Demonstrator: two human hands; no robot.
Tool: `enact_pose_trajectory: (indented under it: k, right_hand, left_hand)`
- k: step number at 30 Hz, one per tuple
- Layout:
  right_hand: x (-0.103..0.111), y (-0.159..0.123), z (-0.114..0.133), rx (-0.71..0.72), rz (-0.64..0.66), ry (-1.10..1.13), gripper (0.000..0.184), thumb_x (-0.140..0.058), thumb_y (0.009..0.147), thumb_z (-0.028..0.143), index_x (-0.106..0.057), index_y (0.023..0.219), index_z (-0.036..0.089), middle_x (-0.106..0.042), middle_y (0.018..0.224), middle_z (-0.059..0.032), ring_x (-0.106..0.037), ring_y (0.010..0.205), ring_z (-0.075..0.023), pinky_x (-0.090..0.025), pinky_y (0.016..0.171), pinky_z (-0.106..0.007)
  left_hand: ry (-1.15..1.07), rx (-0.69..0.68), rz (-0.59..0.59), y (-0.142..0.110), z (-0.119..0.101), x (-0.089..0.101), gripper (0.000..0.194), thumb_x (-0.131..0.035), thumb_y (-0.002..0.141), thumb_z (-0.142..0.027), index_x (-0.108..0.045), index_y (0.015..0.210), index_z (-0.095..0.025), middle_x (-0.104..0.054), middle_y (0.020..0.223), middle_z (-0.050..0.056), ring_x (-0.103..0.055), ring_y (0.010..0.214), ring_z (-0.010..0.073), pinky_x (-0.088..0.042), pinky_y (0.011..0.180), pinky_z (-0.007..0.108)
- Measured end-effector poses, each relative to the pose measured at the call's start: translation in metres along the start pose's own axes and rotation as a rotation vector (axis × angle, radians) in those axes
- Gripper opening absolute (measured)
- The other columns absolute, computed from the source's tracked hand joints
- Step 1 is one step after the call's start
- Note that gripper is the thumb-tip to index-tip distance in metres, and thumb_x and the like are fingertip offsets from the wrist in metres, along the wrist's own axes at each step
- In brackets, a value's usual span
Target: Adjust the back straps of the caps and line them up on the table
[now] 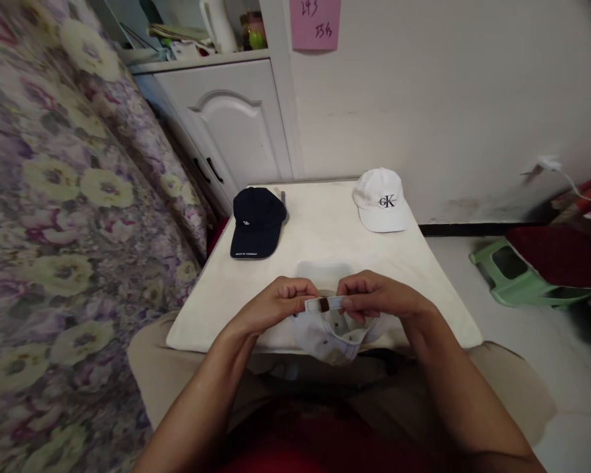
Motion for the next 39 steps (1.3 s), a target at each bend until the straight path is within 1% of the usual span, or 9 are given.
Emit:
enact_pose_trajectory:
  k: [3,6,9,13,16,22,27,35,39]
  right_hand:
    - [-0.001,0.003,-0.001,0.003,-0.013,0.006,0.022,-0.067,0.086,0.036,-0.062,0.083,0.014,-0.056,0.055,0.0065,-0.041,0.047,-0.0054,-0.028,0.047,-0.019]
    - [-0.005,0.007,-0.001,0.021,0.003,0.035,0.021,-0.068,0.085,0.034,-0.064,0.083,0.014,-0.056,0.057,0.0060,-0.045,0.049,-0.0063,-0.031,0.049,-0.020]
    - [-0.007,0.007,0.000,0.036,0.015,0.040,0.021,-0.068,0.085,0.034,-0.064,0.082,0.014,-0.056,0.057,0.0059,-0.045,0.049,-0.0062,-0.031,0.049,-0.020]
    - [-0.003,0.004,0.002,0.030,0.013,-0.020,0.025,-0.065,0.089,0.039,-0.063,0.085,0.014,-0.060,0.060,0.0048,-0.040,0.048,-0.0052,-0.030,0.047,-0.019]
    - [0.000,0.003,0.001,0.013,0.009,-0.037,0.025,-0.064,0.090,0.040,-0.063,0.087,0.014,-0.062,0.062,0.0037,-0.042,0.049,-0.0057,-0.032,0.047,-0.019]
    - [0.001,0.004,0.000,0.031,-0.007,-0.053,0.026,-0.066,0.088,0.040,-0.062,0.081,0.015,-0.058,0.058,0.0049,-0.042,0.049,-0.0062,-0.031,0.047,-0.019]
    - [-0.003,0.006,0.000,0.044,0.021,-0.048,0.025,-0.065,0.089,0.039,-0.061,0.081,0.016,-0.057,0.058,0.0051,-0.041,0.048,-0.0060,-0.030,0.047,-0.019]
    - [-0.003,0.002,0.001,0.027,0.040,-0.009,0.025,-0.065,0.089,0.039,-0.062,0.085,0.015,-0.063,0.066,0.0026,-0.047,0.052,-0.0068,-0.037,0.051,-0.020]
    - [-0.003,0.003,-0.002,0.016,0.024,-0.014,0.022,-0.068,0.087,0.036,-0.061,0.082,0.015,-0.061,0.062,0.0041,-0.046,0.051,-0.0064,-0.035,0.050,-0.019]
  left_hand:
    - [-0.020,0.017,0.031,0.000,0.002,-0.004,0.021,-0.071,0.078,-0.034,-0.068,0.079,-0.014,-0.060,0.068,-0.002,-0.046,0.059,0.0096,-0.034,0.057,0.021]
    - [-0.039,0.038,0.026,0.002,0.003,-0.008,0.021,-0.072,0.078,-0.034,-0.067,0.078,-0.013,-0.059,0.067,-0.002,-0.046,0.058,0.0090,-0.034,0.056,0.021]
    - [-0.058,0.055,0.017,0.003,0.003,-0.011,0.020,-0.071,0.079,-0.033,-0.067,0.077,-0.014,-0.059,0.066,-0.003,-0.046,0.057,0.0087,-0.034,0.055,0.020]
    - [-0.046,0.058,0.003,0.003,0.002,-0.008,0.016,-0.072,0.077,-0.029,-0.067,0.077,-0.014,-0.060,0.067,-0.003,-0.047,0.057,0.0084,-0.034,0.054,0.020]
    - [-0.027,0.059,-0.002,0.003,0.003,-0.004,0.013,-0.072,0.074,-0.025,-0.068,0.077,-0.013,-0.061,0.067,-0.003,-0.048,0.057,0.0081,-0.035,0.055,0.020]
    - [-0.030,0.078,0.005,0.003,0.007,-0.008,0.019,-0.073,0.076,-0.030,-0.065,0.076,-0.013,-0.058,0.065,-0.004,-0.045,0.055,0.0070,-0.033,0.052,0.019]
    - [-0.028,0.063,-0.016,0.005,0.005,-0.013,0.023,-0.071,0.080,-0.033,-0.063,0.072,-0.013,-0.054,0.063,-0.004,-0.041,0.054,0.0065,-0.031,0.049,0.018]
    - [-0.001,0.070,-0.052,0.003,0.005,-0.006,0.022,-0.070,0.078,-0.034,-0.065,0.072,-0.013,-0.057,0.065,-0.002,-0.045,0.057,0.0078,-0.034,0.052,0.019]
    - [-0.002,0.079,-0.035,0.004,0.007,-0.007,0.019,-0.072,0.075,-0.029,-0.065,0.073,-0.012,-0.058,0.065,-0.003,-0.045,0.056,0.0074,-0.034,0.052,0.019]
Point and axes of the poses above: each hand's wrist, its own y-axis towards the middle knuckle, its own x-axis out of the back of the hand, z = x × y, the point moved 8 cm from there along y, towards the middle knuckle
